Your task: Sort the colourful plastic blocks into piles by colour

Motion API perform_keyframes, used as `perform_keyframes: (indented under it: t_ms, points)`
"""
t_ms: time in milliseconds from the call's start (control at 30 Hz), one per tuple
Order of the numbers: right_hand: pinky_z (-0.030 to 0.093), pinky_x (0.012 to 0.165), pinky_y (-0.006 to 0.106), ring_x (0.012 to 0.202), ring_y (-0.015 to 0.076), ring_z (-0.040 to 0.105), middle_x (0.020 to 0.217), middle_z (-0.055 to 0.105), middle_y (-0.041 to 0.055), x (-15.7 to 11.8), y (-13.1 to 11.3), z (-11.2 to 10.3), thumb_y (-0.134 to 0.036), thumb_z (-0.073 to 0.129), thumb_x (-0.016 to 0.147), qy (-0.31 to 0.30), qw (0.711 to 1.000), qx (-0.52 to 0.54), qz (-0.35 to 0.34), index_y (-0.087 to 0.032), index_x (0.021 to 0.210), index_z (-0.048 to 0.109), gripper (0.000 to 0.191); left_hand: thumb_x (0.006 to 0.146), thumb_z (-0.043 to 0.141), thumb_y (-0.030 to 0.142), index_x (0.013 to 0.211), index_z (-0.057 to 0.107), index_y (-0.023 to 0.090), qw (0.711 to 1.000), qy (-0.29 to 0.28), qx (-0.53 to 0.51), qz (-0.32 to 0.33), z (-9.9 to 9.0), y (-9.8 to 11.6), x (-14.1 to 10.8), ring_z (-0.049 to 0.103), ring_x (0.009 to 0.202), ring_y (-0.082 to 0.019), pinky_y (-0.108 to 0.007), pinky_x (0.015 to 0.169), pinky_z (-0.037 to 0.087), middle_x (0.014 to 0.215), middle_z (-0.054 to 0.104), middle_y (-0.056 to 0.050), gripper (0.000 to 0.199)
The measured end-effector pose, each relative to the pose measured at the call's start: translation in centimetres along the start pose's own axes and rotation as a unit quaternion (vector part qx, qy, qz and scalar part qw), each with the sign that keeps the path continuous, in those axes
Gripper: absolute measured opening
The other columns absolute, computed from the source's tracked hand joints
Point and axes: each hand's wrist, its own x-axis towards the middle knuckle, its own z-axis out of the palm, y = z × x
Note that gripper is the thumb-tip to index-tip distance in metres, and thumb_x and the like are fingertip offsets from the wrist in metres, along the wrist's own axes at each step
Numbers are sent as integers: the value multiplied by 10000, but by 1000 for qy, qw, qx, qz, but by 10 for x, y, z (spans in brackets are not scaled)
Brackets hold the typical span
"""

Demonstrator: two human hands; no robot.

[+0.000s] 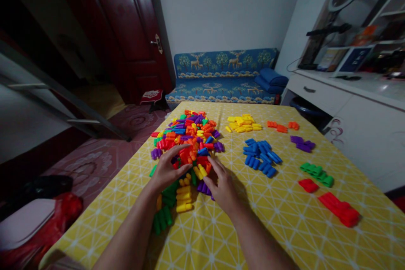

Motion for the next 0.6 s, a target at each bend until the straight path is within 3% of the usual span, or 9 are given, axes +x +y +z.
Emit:
perform_keyframes:
  t_ms: [200,433,500,600]
  points:
    - [461,1052,397,1272,232,532,1363,573,89,2,-1,2,-327,587,872,79,995,19,-65,-233,1338,544,478,738,723,261,1179,673,269,996,-32,68,51,0,11,-1,572,1145,-263,-469,1087,352,1184,665,-71,444]
    - [456,1055,390,1286,227,519,1394,544,92,-4,-5,6,-366,536,926,126,983,119,-55,-262,1432,419,530,701,714,190,1150,703,367,985,-132,44,103,10,33,-5,544,1151,-256,-502,1103,318,1221,666,-15,483]
    - [475,1024,388,1244,236,550,1352,575,93,-4,-4,6,-360,547,918,133,981,136,-47,-261,1373,490,469,676,702,144,1167,691,386,981,-152,33,113,13,36,-7,531,1173,-260,-500,1097,327,1243,659,-6,547]
    - [552,849,347,997,218,659,1136,673,92,-2,-1,8,-345,574,890,122,974,188,-18,-230,1217,592,347,665,699,115,1222,658,376,979,-169,25,111,16,36,-7,538,1162,-256,-474,1079,354,1241,658,-11,617]
